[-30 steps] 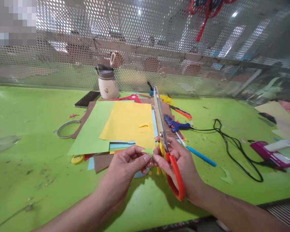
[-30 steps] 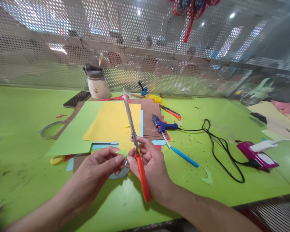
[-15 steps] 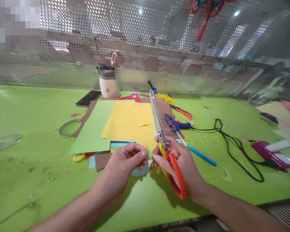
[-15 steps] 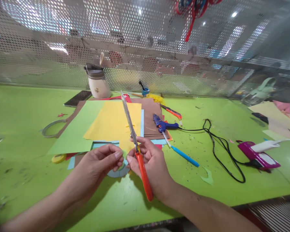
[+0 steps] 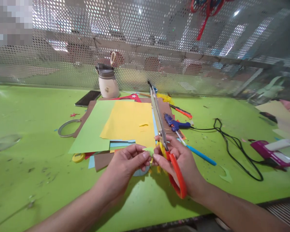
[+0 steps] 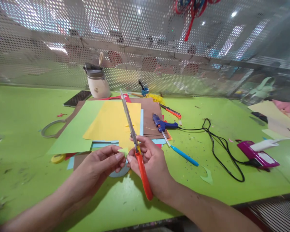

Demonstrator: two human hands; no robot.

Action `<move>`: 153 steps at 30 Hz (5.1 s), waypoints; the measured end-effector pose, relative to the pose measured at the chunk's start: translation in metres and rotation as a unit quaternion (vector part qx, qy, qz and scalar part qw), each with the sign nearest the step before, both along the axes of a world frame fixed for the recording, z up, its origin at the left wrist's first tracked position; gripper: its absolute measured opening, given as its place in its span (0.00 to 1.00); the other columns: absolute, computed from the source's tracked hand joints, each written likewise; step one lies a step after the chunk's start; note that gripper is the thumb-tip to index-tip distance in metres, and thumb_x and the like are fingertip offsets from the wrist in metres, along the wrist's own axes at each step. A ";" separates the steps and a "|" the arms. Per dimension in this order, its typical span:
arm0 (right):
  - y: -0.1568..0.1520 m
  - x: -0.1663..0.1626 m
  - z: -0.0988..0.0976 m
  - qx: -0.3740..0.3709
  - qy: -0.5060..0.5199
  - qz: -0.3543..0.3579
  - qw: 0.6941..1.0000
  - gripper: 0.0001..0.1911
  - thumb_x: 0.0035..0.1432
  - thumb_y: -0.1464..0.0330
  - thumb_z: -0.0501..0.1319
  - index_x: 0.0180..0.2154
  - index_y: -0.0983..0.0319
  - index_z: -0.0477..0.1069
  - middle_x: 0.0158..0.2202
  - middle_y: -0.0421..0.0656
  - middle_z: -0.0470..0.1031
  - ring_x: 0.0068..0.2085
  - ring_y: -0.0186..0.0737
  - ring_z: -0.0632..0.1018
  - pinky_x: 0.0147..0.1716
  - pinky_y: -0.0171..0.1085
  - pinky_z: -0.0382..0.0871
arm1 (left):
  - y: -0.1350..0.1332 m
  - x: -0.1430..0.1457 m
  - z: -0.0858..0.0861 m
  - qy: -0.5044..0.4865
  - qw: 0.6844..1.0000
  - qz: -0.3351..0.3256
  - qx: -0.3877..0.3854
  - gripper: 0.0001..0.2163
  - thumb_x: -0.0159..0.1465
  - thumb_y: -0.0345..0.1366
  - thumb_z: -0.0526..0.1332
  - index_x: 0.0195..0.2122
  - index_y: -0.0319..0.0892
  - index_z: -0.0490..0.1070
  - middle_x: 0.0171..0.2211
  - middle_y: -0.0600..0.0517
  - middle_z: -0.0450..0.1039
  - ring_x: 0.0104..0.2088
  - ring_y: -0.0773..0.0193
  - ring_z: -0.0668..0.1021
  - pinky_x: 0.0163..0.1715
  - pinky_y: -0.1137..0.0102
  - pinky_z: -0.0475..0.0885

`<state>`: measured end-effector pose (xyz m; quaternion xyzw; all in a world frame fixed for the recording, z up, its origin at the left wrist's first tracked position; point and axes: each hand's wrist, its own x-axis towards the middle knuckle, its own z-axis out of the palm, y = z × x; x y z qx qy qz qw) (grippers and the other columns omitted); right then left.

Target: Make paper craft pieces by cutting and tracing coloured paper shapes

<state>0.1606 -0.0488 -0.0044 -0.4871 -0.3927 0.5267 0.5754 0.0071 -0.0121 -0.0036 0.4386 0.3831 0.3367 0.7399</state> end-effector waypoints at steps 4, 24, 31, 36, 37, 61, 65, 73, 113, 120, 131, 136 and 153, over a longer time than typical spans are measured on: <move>0.000 0.000 0.000 -0.008 -0.002 -0.002 1.000 0.27 0.41 0.73 0.71 0.46 0.61 0.67 0.28 0.34 0.75 0.25 0.27 0.74 0.28 0.27 0.72 | -0.001 0.001 0.000 0.001 1.000 -0.001 -0.008 0.09 0.57 0.38 0.68 0.29 0.38 0.72 0.25 0.54 0.73 0.26 0.70 0.70 0.30 0.73 0.64; -0.002 -0.003 0.001 0.001 -0.026 -0.005 1.000 0.25 0.44 0.72 0.70 0.45 0.59 0.66 0.28 0.35 0.73 0.24 0.29 0.71 0.24 0.30 0.69 | -0.004 0.003 -0.002 0.008 1.000 0.009 0.010 0.08 0.59 0.37 0.66 0.29 0.39 0.70 0.24 0.55 0.72 0.27 0.70 0.70 0.30 0.73 0.63; -0.002 -0.002 0.003 0.002 -0.022 -0.003 1.000 0.25 0.43 0.73 0.70 0.44 0.59 0.66 0.27 0.34 0.72 0.23 0.28 0.70 0.23 0.28 0.66 | -0.004 0.002 0.002 0.025 1.000 0.009 0.012 0.08 0.58 0.37 0.67 0.28 0.39 0.70 0.23 0.55 0.71 0.26 0.70 0.68 0.29 0.73 0.62; -0.001 0.002 0.006 -0.020 -0.005 0.033 0.999 0.27 0.41 0.76 0.71 0.44 0.59 0.66 0.27 0.34 0.73 0.26 0.29 0.72 0.27 0.29 0.70 | 0.000 -0.003 0.008 0.013 1.000 -0.022 0.009 0.07 0.59 0.39 0.66 0.31 0.39 0.74 0.27 0.53 0.73 0.28 0.68 0.70 0.32 0.72 0.63; -0.001 0.003 0.006 -0.019 -0.011 0.045 0.999 0.26 0.41 0.76 0.71 0.44 0.59 0.67 0.27 0.33 0.73 0.26 0.29 0.73 0.28 0.29 0.71 | 0.001 -0.003 0.009 0.010 1.000 -0.028 0.006 0.08 0.59 0.39 0.65 0.32 0.39 0.74 0.29 0.52 0.73 0.29 0.67 0.71 0.33 0.71 0.63; -0.002 0.008 0.011 -0.041 -0.019 0.170 0.984 0.21 0.42 0.77 0.71 0.38 0.60 0.70 0.31 0.35 0.74 0.29 0.30 0.74 0.30 0.31 0.69 | 0.020 -0.017 0.015 0.149 0.967 -0.187 0.089 0.11 0.53 0.43 0.69 0.29 0.40 0.77 0.24 0.51 0.73 0.25 0.65 0.71 0.25 0.72 0.62; -0.001 0.010 0.008 -0.039 -0.021 0.139 0.989 0.23 0.42 0.75 0.72 0.41 0.59 0.68 0.30 0.35 0.73 0.27 0.30 0.73 0.27 0.32 0.69 | 0.015 -0.014 0.015 0.133 0.975 -0.163 0.066 0.11 0.54 0.43 0.69 0.28 0.40 0.75 0.23 0.53 0.71 0.24 0.67 0.69 0.25 0.72 0.59; -0.002 0.008 0.006 -0.012 -0.011 0.099 0.995 0.25 0.44 0.76 0.70 0.44 0.58 0.67 0.27 0.33 0.71 0.26 0.29 0.72 0.27 0.30 0.68 | 0.008 -0.007 0.004 0.026 0.995 -0.096 0.006 0.09 0.56 0.39 0.69 0.28 0.39 0.74 0.24 0.54 0.72 0.24 0.70 0.68 0.28 0.73 0.62; -0.004 -0.007 -0.001 0.036 0.041 0.007 0.998 0.24 0.48 0.70 0.72 0.45 0.56 0.67 0.30 0.33 0.74 0.28 0.26 0.76 0.31 0.27 0.73 | -0.005 0.004 0.003 -0.044 0.996 0.060 -0.040 0.08 0.54 0.36 0.71 0.27 0.39 0.74 0.23 0.54 0.75 0.25 0.71 0.71 0.29 0.76 0.64; -0.007 -0.010 0.007 -0.015 0.000 0.049 0.999 0.24 0.49 0.53 0.70 0.44 0.57 0.66 0.32 0.37 0.70 0.31 0.33 0.74 0.32 0.33 0.71 | 0.003 -0.010 0.020 -0.063 0.994 0.090 -0.023 0.09 0.54 0.37 0.71 0.28 0.40 0.73 0.23 0.56 0.71 0.25 0.71 0.69 0.28 0.76 0.64; -0.020 -0.018 -0.003 0.039 -0.102 0.108 0.988 0.33 0.50 0.39 0.58 0.43 0.58 0.67 0.29 0.39 0.66 0.26 0.32 0.65 0.24 0.34 0.60 | 0.001 -0.016 0.031 -0.086 0.992 0.093 -0.009 0.08 0.54 0.36 0.70 0.28 0.40 0.72 0.25 0.53 0.73 0.26 0.71 0.70 0.30 0.75 0.65; -0.025 -0.018 -0.005 0.049 -0.157 0.106 0.981 0.34 0.51 0.38 0.54 0.43 0.59 0.66 0.28 0.40 0.65 0.26 0.34 0.63 0.24 0.35 0.58 | 0.000 -0.013 0.036 -0.081 0.992 0.100 0.012 0.07 0.55 0.35 0.69 0.28 0.40 0.73 0.26 0.53 0.73 0.28 0.69 0.72 0.32 0.74 0.67; -0.018 0.001 -0.003 0.058 -0.053 0.059 0.995 0.22 0.58 0.50 0.60 0.46 0.58 0.67 0.27 0.38 0.67 0.23 0.32 0.67 0.23 0.33 0.65 | -0.007 -0.008 0.052 -0.046 0.998 0.017 0.036 0.08 0.58 0.35 0.67 0.28 0.39 0.70 0.26 0.50 0.78 0.21 0.72 0.71 0.25 0.75 0.66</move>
